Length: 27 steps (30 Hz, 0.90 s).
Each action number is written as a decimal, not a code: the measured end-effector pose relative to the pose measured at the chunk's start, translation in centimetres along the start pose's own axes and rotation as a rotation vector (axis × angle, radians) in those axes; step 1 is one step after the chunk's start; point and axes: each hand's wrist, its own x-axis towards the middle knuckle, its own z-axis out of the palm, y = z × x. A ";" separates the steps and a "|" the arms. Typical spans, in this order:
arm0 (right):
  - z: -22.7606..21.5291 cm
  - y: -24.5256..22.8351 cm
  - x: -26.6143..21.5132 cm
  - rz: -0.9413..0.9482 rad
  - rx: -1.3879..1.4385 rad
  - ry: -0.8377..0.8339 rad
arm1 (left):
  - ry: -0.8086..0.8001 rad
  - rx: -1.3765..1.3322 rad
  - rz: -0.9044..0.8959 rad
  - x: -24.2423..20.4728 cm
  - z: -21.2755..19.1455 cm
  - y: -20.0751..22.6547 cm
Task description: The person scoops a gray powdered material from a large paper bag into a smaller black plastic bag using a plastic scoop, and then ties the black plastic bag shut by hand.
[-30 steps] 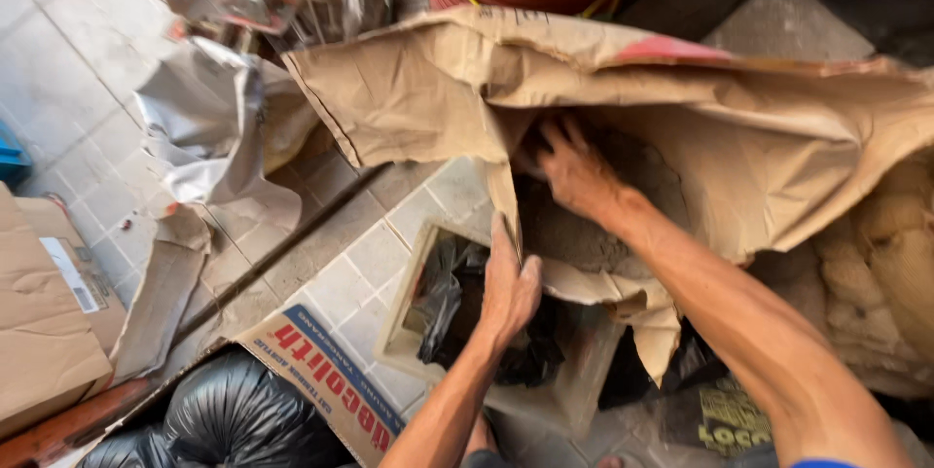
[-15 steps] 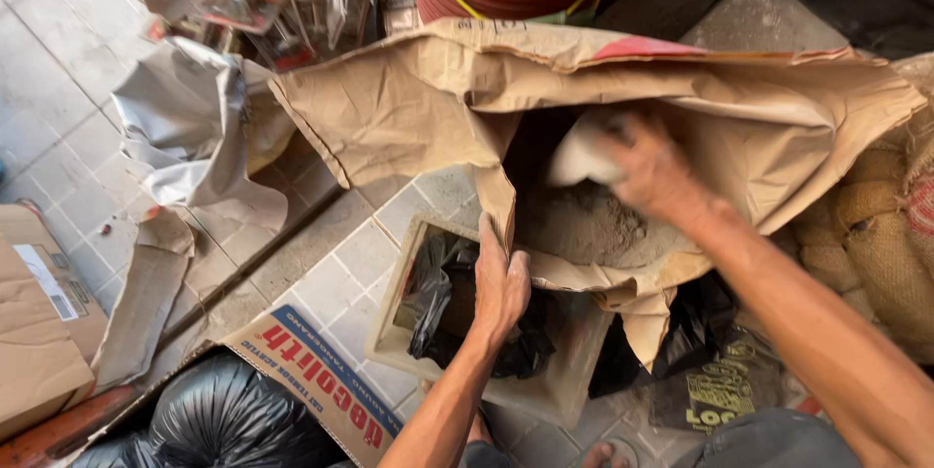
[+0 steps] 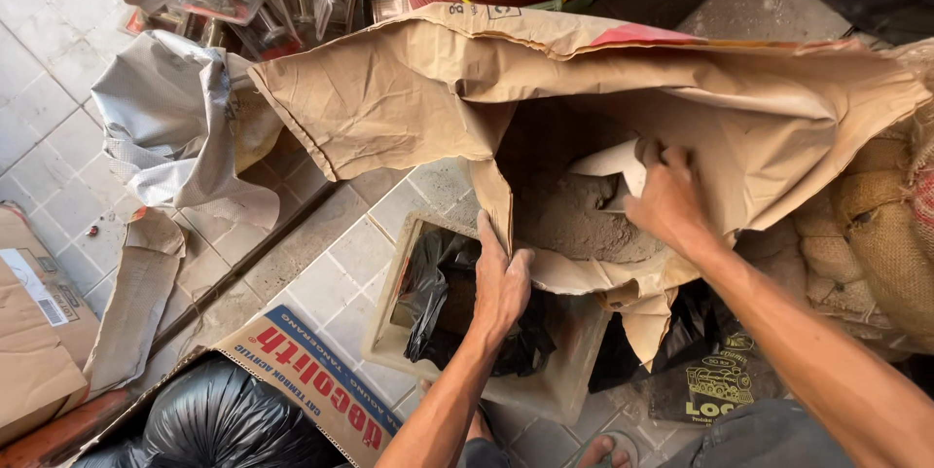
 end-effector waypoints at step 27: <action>7.8 6.7 5.9 -0.049 0.504 -0.211 | -0.109 0.103 0.015 1.3 -0.1 1.9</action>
